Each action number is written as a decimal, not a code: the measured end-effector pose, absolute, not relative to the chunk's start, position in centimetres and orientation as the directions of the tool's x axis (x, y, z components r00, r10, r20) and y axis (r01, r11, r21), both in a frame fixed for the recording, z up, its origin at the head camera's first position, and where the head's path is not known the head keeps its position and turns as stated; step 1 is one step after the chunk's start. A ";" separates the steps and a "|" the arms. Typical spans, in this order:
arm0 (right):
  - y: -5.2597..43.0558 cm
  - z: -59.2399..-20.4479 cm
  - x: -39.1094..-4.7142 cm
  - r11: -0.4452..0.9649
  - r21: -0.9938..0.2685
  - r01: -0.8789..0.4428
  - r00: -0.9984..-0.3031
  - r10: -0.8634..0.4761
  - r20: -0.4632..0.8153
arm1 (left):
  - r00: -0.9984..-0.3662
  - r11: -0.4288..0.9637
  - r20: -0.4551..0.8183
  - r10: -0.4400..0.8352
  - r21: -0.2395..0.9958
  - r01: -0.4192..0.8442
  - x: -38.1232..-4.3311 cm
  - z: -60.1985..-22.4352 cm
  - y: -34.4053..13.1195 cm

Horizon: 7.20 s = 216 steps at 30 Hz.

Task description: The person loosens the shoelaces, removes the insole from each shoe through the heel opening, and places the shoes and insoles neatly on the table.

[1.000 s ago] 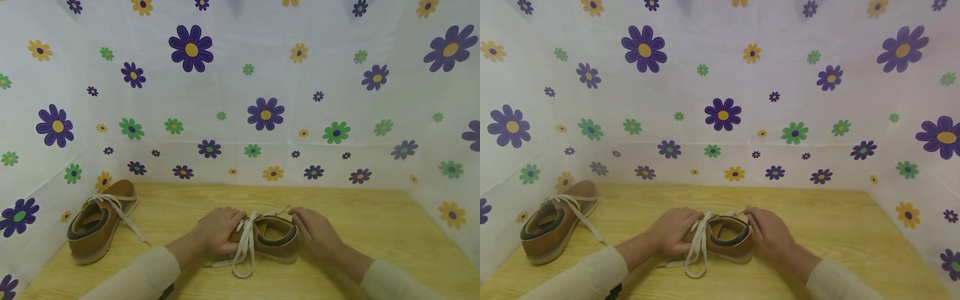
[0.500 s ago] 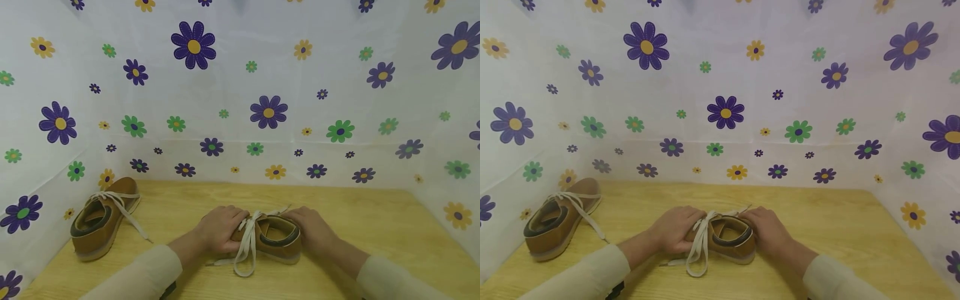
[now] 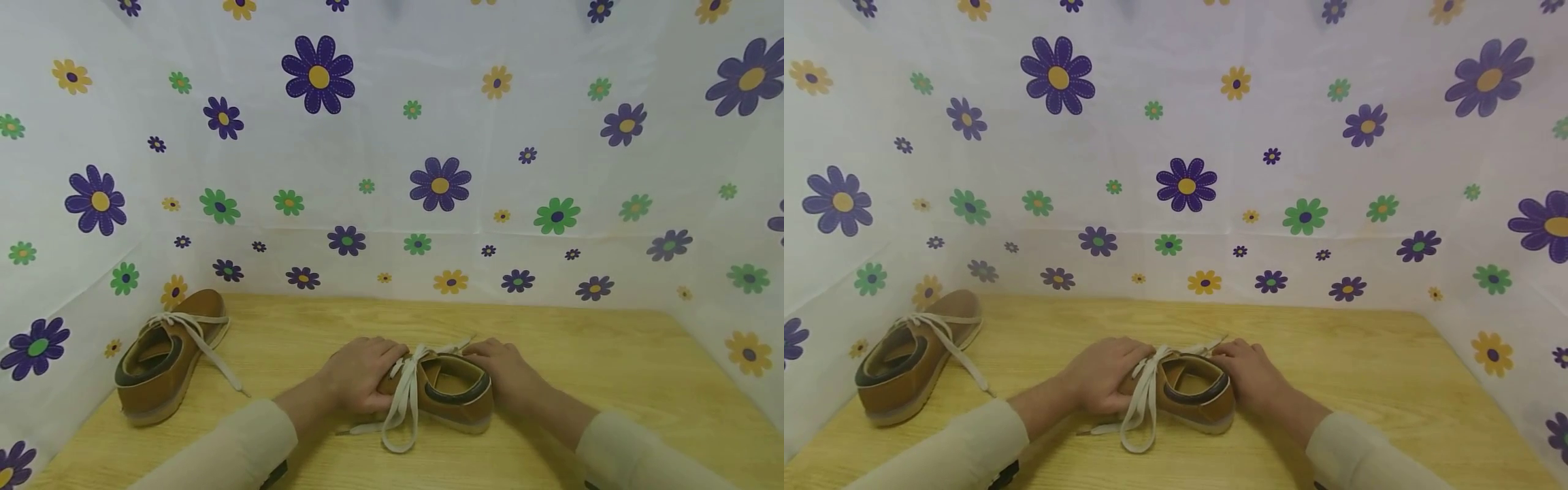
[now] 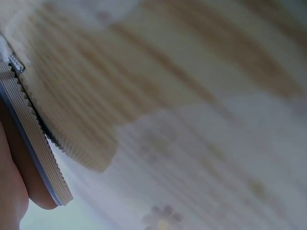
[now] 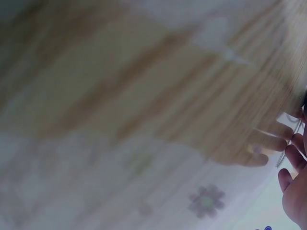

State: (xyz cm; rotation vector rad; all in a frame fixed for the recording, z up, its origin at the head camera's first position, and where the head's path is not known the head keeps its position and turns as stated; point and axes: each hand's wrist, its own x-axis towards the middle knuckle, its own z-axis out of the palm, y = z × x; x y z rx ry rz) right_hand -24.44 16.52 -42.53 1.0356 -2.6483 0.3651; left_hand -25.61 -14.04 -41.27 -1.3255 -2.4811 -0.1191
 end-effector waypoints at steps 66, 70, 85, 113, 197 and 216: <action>18.0 -42.4 -23.0 0.753 -0.049 -0.656 -0.720 -0.605 0.340 | -0.434 0.484 0.301 0.849 -0.115 0.868 -25.7 -42.1 -13.6; 17.9 -42.2 -22.8 0.822 -0.098 -0.560 -0.815 -0.527 0.242 | -0.438 0.490 0.301 0.847 -0.120 0.864 -25.5 -42.0 -13.6; 17.2 -42.4 -22.3 0.792 -0.263 -0.551 -0.807 -0.425 0.411 | -0.432 0.492 0.320 0.843 -0.135 0.860 -25.5 -42.1 -13.7; 17.2 -42.5 -22.4 0.849 -0.115 -0.515 -0.760 -0.391 0.519 | -0.466 0.515 0.293 0.835 -0.117 0.849 -25.3 -41.9 -13.6; 21.4 -42.1 -21.6 0.857 -0.051 -0.513 -0.790 -0.448 0.419 | -0.420 0.467 0.306 0.854 -0.097 0.879 -25.9 -41.5 -13.1; 21.2 -42.2 -21.8 0.840 0.009 -0.542 -0.737 -0.481 0.475 | -0.433 0.478 0.307 0.847 -0.087 0.874 -25.6 -41.6 -13.3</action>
